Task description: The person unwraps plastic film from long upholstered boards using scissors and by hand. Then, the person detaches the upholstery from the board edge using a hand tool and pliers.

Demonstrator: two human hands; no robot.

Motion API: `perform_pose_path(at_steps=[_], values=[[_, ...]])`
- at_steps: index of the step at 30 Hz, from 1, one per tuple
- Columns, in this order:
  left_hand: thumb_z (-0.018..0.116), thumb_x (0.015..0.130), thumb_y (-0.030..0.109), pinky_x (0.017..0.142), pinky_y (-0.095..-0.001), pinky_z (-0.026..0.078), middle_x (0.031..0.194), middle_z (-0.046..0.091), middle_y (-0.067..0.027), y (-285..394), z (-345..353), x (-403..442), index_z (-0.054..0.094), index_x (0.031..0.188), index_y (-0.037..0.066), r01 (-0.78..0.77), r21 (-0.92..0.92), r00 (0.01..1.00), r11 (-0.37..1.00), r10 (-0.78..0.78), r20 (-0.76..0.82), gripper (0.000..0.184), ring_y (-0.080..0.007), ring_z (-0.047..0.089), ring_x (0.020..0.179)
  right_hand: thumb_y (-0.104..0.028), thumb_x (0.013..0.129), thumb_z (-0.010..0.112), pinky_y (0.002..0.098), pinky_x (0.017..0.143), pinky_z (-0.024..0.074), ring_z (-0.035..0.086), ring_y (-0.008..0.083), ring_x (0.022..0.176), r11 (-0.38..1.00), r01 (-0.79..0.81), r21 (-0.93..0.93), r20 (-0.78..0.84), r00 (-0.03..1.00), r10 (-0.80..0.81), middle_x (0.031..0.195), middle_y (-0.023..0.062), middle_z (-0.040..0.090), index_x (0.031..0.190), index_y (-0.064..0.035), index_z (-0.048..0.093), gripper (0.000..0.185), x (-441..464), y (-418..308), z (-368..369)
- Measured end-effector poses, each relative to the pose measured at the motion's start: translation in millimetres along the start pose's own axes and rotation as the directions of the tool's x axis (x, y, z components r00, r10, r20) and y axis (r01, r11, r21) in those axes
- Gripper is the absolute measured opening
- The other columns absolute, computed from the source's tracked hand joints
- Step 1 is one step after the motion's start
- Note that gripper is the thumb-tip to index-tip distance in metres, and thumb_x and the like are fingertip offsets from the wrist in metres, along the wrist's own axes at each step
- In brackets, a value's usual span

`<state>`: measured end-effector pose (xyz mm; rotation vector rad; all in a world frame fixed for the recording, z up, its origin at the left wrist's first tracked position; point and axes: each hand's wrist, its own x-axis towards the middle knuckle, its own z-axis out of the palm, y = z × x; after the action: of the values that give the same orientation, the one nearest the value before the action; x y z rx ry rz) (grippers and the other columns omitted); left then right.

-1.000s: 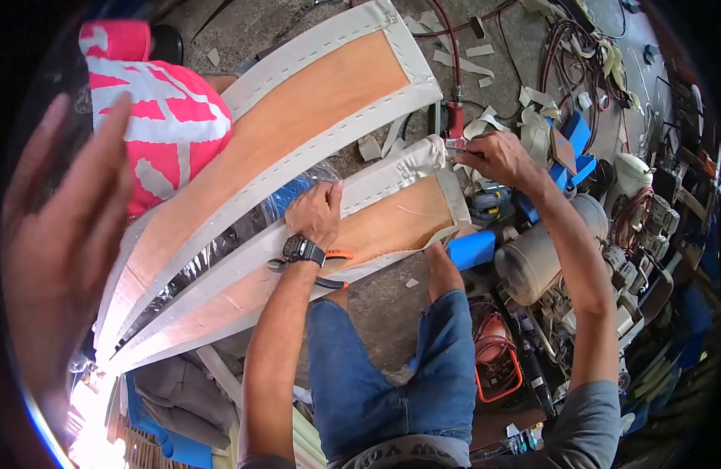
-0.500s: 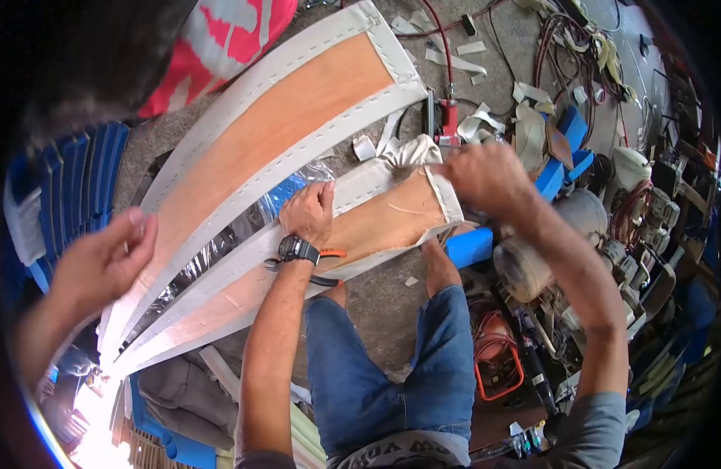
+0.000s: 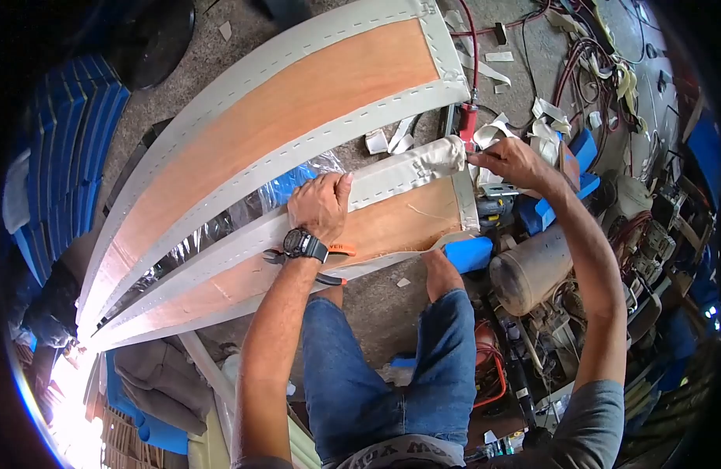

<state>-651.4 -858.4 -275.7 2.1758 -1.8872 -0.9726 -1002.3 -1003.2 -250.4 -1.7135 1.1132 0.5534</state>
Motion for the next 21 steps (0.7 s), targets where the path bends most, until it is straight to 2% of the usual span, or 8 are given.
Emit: perform_pose_path(at_steps=[2,4,6,7,10,15,20,21], values=[[0.048,0.101,0.043,0.075,-0.0471,0.05,0.084,0.071,-0.0114,0,1,2,0.067,0.087,0.009,-0.007,0.002,1.0,1.0,0.007,0.012,0.042,-0.0332,0.067,0.081,-0.048,0.097,0.061,0.0413,0.054,0.0401,0.045,0.0224,0.053,0.995,0.044,0.089,-0.12,0.992,-0.034,0.057,0.0126,0.046,0.073,0.0037,0.057,0.056,-6,-3,7],[0.047,0.102,0.043,0.075,-0.0474,0.05,0.084,0.071,-0.0115,-2,2,4,0.067,0.087,0.009,-0.006,-0.006,1.0,1.0,0.006,-0.011,0.042,-0.0334,0.067,0.081,-0.042,0.094,0.065,0.0407,0.059,0.043,0.052,0.0266,0.057,0.999,0.027,-0.018,-0.128,0.991,-0.029,0.061,0.0107,0.052,0.074,0.0004,0.06,0.048,-1,-8,3],[0.047,0.102,0.043,0.076,-0.0476,0.05,0.085,0.071,-0.0117,0,-1,3,0.067,0.088,0.009,-0.007,0.0,0.999,1.0,0.007,0.031,0.042,-0.0336,0.067,0.082,-0.036,0.088,0.071,0.0402,0.066,0.0457,0.059,0.0284,0.068,0.835,0.302,-0.461,-0.382,0.781,-0.494,0.07,0.0073,0.059,0.075,-0.0042,0.063,0.035,-1,-17,-4],[0.047,0.102,0.043,0.076,-0.0476,0.05,0.085,0.071,-0.0117,-1,1,2,0.067,0.088,0.009,-0.004,-0.002,0.999,1.0,0.004,0.037,0.042,-0.0336,0.067,0.082,-0.031,0.083,0.075,0.04,0.071,0.0467,0.062,0.0262,0.077,0.821,0.27,-0.503,-0.345,0.808,-0.477,0.078,0.0061,0.06,0.078,-0.0065,0.064,0.028,-4,-22,-8],[0.047,0.102,0.041,0.074,-0.0475,0.05,0.085,0.071,-0.0115,-3,-1,3,0.067,0.09,0.01,-0.04,-0.002,0.999,0.999,0.04,0.005,0.039,-0.0338,0.067,0.081,-0.031,0.082,0.076,0.0386,0.069,0.0476,0.063,0.0251,0.076,0.822,0.298,-0.485,-0.435,0.733,-0.523,0.076,0.0051,0.061,0.073,-0.0085,0.065,0.027,-5,-9,2],[0.047,0.102,0.041,0.075,-0.047,0.05,0.088,0.071,-0.0103,-4,1,2,0.067,0.091,0.01,-0.044,0.02,0.999,0.999,0.044,0.009,0.038,-0.0336,0.067,0.082,-0.031,0.079,0.079,0.039,0.07,0.0477,0.063,0.0252,0.078,0.818,0.328,-0.473,-0.404,0.744,-0.532,0.082,0.0055,0.061,0.074,-0.0087,0.066,0.026,0,-10,4],[0.046,0.102,0.046,0.077,-0.0465,0.049,0.083,0.07,-0.0115,-2,6,1,0.065,0.084,0.009,-0.019,0.001,1.0,1.0,0.019,0.001,0.045,-0.0322,0.067,0.084,-0.023,0.078,0.075,0.0429,0.072,0.0487,0.063,0.0306,0.082,0.815,0.397,-0.421,-0.267,0.805,-0.53,0.085,0.0089,0.064,0.077,-0.0062,0.065,0.02,28,-9,5],[0.046,0.101,0.046,0.077,-0.0464,0.05,0.083,0.07,-0.0116,-3,7,2,0.065,0.084,0.009,-0.014,0.003,1.0,1.0,0.014,-0.002,0.045,-0.0321,0.067,0.084,-0.025,0.079,0.074,0.0446,0.072,0.0497,0.065,0.033,0.082,0.891,0.329,-0.312,-0.221,0.887,-0.405,0.084,0.0118,0.065,0.081,-0.0048,0.065,0.022,32,-8,5]])
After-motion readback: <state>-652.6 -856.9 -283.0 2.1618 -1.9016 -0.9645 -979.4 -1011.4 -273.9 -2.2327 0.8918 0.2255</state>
